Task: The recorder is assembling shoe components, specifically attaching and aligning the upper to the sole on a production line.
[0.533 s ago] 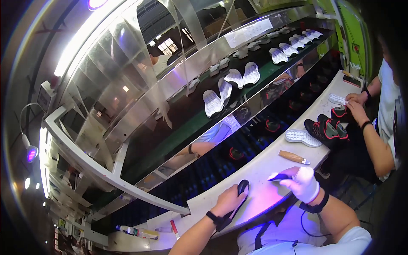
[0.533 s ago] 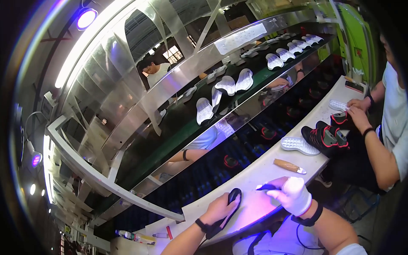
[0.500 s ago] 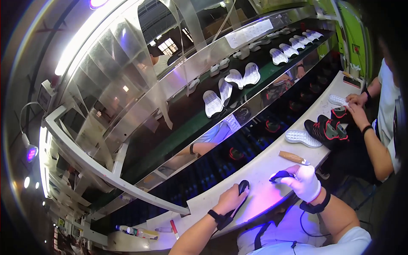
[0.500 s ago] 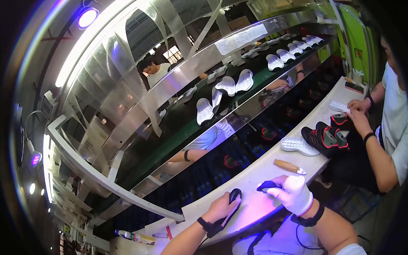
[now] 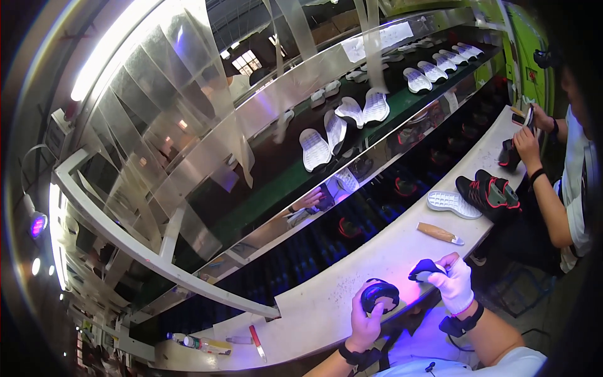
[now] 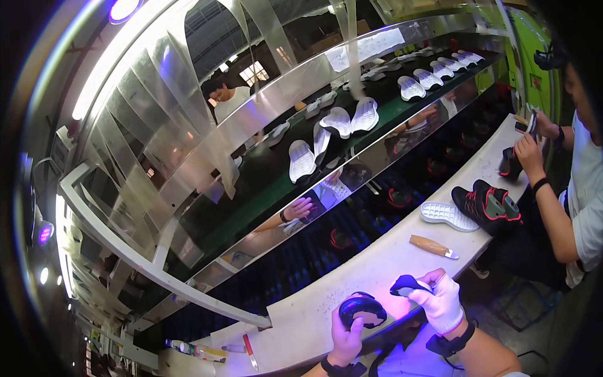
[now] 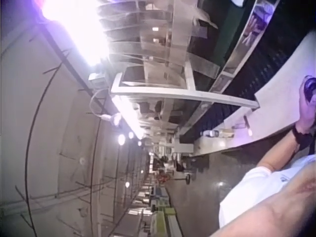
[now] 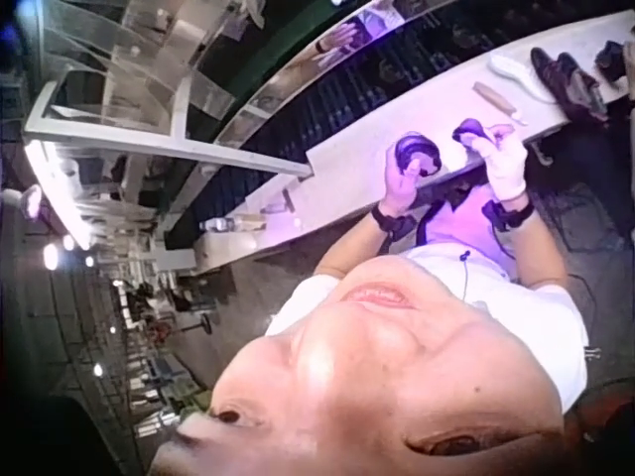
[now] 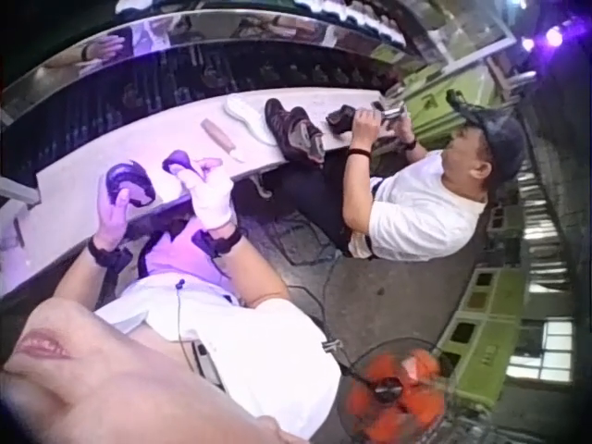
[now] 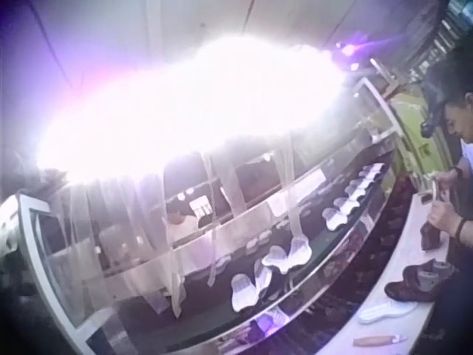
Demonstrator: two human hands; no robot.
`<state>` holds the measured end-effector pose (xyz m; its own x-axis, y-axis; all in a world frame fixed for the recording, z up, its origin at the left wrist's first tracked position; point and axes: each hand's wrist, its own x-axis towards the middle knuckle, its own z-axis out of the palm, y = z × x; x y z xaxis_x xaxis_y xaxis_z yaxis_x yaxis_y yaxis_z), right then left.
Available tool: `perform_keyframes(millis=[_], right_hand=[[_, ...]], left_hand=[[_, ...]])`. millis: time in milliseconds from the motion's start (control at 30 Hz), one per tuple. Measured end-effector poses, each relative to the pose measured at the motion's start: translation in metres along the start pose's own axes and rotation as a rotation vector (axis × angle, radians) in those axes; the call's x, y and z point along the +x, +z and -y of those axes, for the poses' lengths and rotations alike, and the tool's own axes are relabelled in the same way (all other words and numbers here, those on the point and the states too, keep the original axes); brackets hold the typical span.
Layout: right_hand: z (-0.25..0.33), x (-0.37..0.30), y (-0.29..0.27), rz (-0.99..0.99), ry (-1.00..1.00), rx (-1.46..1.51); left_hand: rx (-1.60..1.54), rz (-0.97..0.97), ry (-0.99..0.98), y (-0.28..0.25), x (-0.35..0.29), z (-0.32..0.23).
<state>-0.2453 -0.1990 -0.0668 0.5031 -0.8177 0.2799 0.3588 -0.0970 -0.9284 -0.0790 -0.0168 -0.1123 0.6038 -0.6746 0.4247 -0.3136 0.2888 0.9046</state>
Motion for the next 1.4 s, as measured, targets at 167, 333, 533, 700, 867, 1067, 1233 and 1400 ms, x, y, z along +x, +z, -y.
perform_keyframes(millis=[167, 333, 533, 700, 867, 1067, 1233, 1400], right_hand=[[-0.012, -0.001, -0.009, -0.038, 0.029, 0.036], [-0.010, 0.001, -0.006, -0.064, 0.051, 0.092], [-0.005, -0.001, -0.022, -0.015, 0.035, 0.075], [0.033, 0.001, 0.000, 0.404, 0.191, -0.206], [0.031, -0.013, 0.019, 0.499, 0.211, 0.046], [0.007, -0.025, 0.041, 0.436, 0.240, 0.243], [0.004, -0.046, 0.052, 0.393, 0.100, 0.125], [0.006, -0.059, 0.052, 0.362, 0.039, 0.100]], left_hand=[[0.064, 0.076, 0.050, -0.003, 0.001, -0.005], [0.075, 0.079, 0.072, 0.002, -0.002, -0.016], [0.040, 0.054, 0.024, 0.012, -0.016, -0.028], [0.131, -0.094, 0.140, 0.004, -0.020, -0.013], [0.325, -0.036, 0.249, -0.004, -0.002, -0.058], [0.177, 0.072, 0.100, -0.010, -0.010, -0.066], [-0.055, -0.013, 0.041, 0.005, -0.040, -0.069], [-0.219, -0.178, -0.099, 0.021, -0.057, -0.071]])
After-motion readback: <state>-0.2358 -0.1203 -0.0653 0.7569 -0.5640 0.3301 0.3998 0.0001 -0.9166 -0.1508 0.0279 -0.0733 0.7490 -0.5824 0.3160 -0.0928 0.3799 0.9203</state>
